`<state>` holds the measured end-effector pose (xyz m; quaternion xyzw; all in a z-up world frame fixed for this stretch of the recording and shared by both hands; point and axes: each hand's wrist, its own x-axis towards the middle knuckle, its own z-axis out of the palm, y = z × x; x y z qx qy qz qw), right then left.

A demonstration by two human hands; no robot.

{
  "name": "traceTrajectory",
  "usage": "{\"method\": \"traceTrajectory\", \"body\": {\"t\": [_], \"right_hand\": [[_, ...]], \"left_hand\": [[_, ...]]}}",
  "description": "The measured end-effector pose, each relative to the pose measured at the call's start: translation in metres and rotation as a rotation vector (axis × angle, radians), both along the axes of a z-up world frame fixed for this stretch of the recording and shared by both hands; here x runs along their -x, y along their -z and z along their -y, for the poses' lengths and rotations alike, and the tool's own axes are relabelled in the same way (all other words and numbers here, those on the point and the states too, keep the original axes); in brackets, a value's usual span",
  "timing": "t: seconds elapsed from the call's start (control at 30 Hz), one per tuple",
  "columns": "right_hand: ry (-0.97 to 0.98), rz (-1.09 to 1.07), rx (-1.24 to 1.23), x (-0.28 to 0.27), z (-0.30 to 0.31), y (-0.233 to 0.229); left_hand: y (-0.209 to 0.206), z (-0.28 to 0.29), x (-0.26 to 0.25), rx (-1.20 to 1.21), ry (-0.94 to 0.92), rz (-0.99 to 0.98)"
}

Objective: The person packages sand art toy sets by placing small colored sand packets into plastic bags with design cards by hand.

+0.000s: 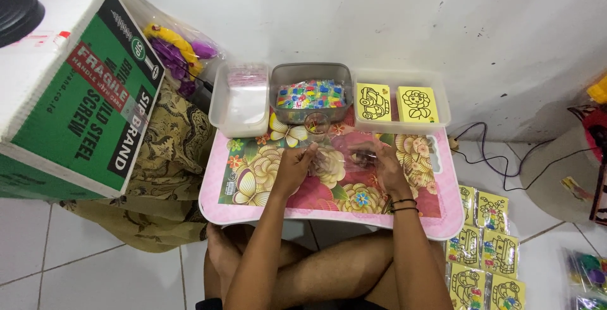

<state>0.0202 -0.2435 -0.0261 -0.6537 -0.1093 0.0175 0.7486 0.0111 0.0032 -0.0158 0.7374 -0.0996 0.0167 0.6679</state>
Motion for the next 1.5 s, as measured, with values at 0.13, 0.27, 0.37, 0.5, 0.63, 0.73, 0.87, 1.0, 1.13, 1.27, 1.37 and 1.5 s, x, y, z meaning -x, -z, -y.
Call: {"method": "traceTrajectory", "body": {"t": [0.13, 0.27, 0.37, 0.5, 0.63, 0.73, 0.87, 1.0, 1.13, 1.27, 1.37, 1.5], "right_hand": [[0.016, -0.01, 0.023, 0.002, -0.004, -0.008], [0.024, -0.034, -0.006, 0.0, -0.002, -0.007], [0.041, -0.061, -0.022, -0.003, -0.001, -0.001], [0.058, -0.06, -0.018, -0.001, -0.003, -0.005], [0.08, -0.052, -0.03, -0.002, -0.003, 0.004], [0.083, -0.027, -0.022, -0.002, -0.002, 0.001], [0.116, -0.047, -0.095, 0.001, -0.003, -0.005], [0.218, 0.041, -0.284, -0.003, -0.003, 0.008], [0.311, 0.091, -0.306, 0.002, -0.013, -0.004], [0.662, 0.212, -0.124, 0.002, -0.005, -0.011], [0.933, 0.348, 0.064, -0.005, 0.006, -0.038], [0.978, 0.557, 0.599, -0.055, 0.043, -0.062]], "left_hand": [[0.003, 0.001, -0.002, 0.007, -0.001, -0.003], [0.001, 0.0, -0.001, 0.004, 0.006, -0.011], [-0.002, 0.0, 0.001, 0.011, 0.005, -0.012], [0.001, 0.0, 0.0, 0.014, 0.0, -0.015], [0.002, 0.001, -0.002, -0.028, -0.009, -0.005], [0.0, 0.001, -0.002, -0.031, -0.015, -0.017], [-0.006, 0.005, 0.0, 0.011, -0.019, -0.034], [-0.001, 0.007, -0.002, 0.074, -0.022, -0.014], [0.011, 0.005, -0.008, 0.084, 0.006, -0.011], [0.027, 0.003, -0.012, 0.141, 0.016, -0.018], [0.031, 0.0, -0.013, 0.152, 0.018, -0.043], [0.033, 0.0, -0.015, 0.169, 0.008, -0.087]]}}
